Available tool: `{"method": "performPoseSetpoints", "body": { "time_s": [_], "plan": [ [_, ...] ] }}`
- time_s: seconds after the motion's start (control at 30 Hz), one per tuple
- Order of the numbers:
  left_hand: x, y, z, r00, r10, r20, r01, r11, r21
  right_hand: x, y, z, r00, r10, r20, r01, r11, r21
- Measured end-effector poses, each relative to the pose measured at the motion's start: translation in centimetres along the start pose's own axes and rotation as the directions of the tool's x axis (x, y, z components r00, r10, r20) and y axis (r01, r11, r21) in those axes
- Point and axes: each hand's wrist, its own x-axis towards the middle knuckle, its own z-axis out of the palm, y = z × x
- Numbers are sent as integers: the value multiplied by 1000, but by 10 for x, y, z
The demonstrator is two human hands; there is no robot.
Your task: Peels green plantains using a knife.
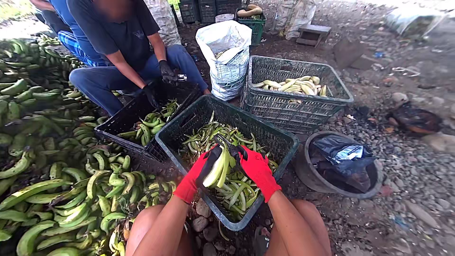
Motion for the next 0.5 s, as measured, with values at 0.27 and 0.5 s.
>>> {"method": "performPoseSetpoints", "body": {
  "time_s": [0.27, 0.5],
  "plan": [
    [4, -6, -4, 998, -44, 48, 44, 999, -5, 13, 3, 2, 999, -8, 40, 8, 1000, 2],
    [-3, 2, -10, 998, 13, 59, -2, 981, -195, 7, 6, -9, 984, 179, 10, -179, 983, 32]
  ]
}}
